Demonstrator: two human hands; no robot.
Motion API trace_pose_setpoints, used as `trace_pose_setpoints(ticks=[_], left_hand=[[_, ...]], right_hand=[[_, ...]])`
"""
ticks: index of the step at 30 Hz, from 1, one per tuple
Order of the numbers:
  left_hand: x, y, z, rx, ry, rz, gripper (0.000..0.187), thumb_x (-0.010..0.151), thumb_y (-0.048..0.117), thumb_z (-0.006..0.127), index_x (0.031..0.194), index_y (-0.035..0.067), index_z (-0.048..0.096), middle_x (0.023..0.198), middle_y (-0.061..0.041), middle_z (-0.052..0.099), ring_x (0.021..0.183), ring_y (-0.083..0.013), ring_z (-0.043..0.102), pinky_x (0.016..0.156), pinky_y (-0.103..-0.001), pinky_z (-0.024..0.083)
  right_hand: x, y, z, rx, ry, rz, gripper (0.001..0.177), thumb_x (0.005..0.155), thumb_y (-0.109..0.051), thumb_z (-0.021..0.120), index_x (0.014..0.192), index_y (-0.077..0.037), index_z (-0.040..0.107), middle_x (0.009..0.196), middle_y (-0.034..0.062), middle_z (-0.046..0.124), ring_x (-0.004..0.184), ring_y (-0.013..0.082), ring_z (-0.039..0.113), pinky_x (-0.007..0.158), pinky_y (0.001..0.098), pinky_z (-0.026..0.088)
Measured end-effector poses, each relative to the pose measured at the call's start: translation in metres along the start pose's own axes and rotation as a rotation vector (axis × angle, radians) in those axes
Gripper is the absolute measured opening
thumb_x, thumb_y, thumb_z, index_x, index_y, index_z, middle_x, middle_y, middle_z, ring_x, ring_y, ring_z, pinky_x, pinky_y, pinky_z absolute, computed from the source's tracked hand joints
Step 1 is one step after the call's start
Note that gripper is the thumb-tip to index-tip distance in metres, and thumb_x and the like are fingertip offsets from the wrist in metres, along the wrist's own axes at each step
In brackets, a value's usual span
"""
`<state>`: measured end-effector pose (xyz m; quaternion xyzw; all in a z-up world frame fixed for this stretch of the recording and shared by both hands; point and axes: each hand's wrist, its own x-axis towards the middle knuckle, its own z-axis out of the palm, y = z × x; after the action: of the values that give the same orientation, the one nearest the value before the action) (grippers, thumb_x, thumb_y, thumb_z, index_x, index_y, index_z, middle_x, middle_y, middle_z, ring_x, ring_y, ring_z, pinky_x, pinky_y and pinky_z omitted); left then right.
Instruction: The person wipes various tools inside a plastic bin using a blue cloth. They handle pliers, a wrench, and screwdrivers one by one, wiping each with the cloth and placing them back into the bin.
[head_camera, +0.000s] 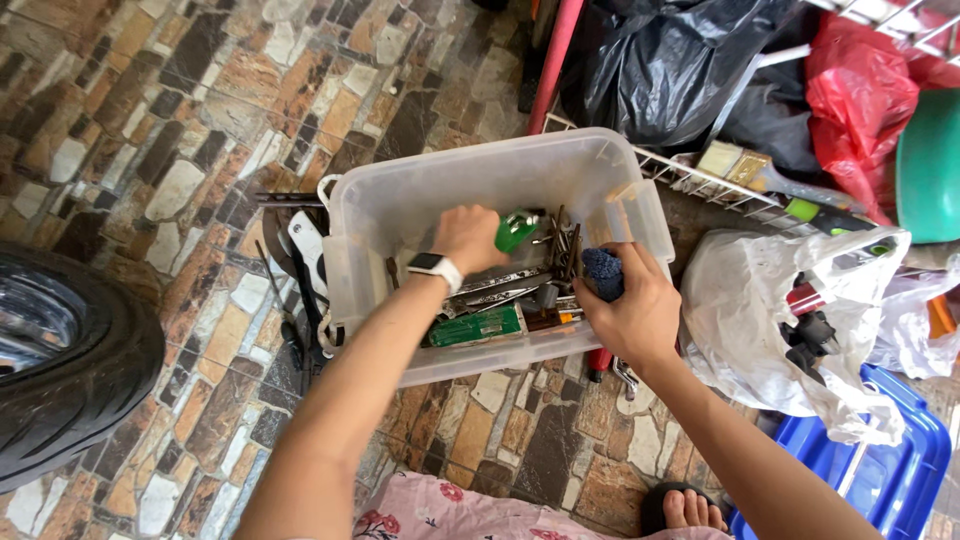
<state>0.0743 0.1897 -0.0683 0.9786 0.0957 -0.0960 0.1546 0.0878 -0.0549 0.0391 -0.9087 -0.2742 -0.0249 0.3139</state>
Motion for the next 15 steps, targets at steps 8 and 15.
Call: trace_pose_setpoints(ticks=[8, 15], left_hand=[[-0.085, -0.007, -0.057, -1.374, -0.078, 0.066, 0.031, 0.094, 0.029, 0.067, 0.106, 0.002, 0.074, 0.092, -0.008, 0.076, 0.078, -0.0156, 0.067, 0.067, -0.032, 0.054], [-0.168, 0.005, -0.049, -1.893, -0.029, 0.040, 0.055, 0.099, 0.035, 0.038, 0.127, -0.005, 0.064, 0.110, -0.015, 0.074, 0.081, -0.0198, 0.068, 0.070, -0.034, 0.056]], right_hand=[[0.001, -0.001, 0.001, -0.055, -0.045, 0.047, 0.041, 0.076, -0.031, 0.081, 0.109, -0.010, 0.070, 0.105, 0.0133, 0.072, 0.093, 0.0401, 0.069, 0.080, 0.0490, 0.054], [-0.001, 0.010, 0.005, 0.034, -0.049, 0.031, 0.046, 0.075, -0.032, 0.083, 0.112, -0.010, 0.068, 0.106, 0.0163, 0.072, 0.097, 0.0395, 0.069, 0.084, 0.0478, 0.054]])
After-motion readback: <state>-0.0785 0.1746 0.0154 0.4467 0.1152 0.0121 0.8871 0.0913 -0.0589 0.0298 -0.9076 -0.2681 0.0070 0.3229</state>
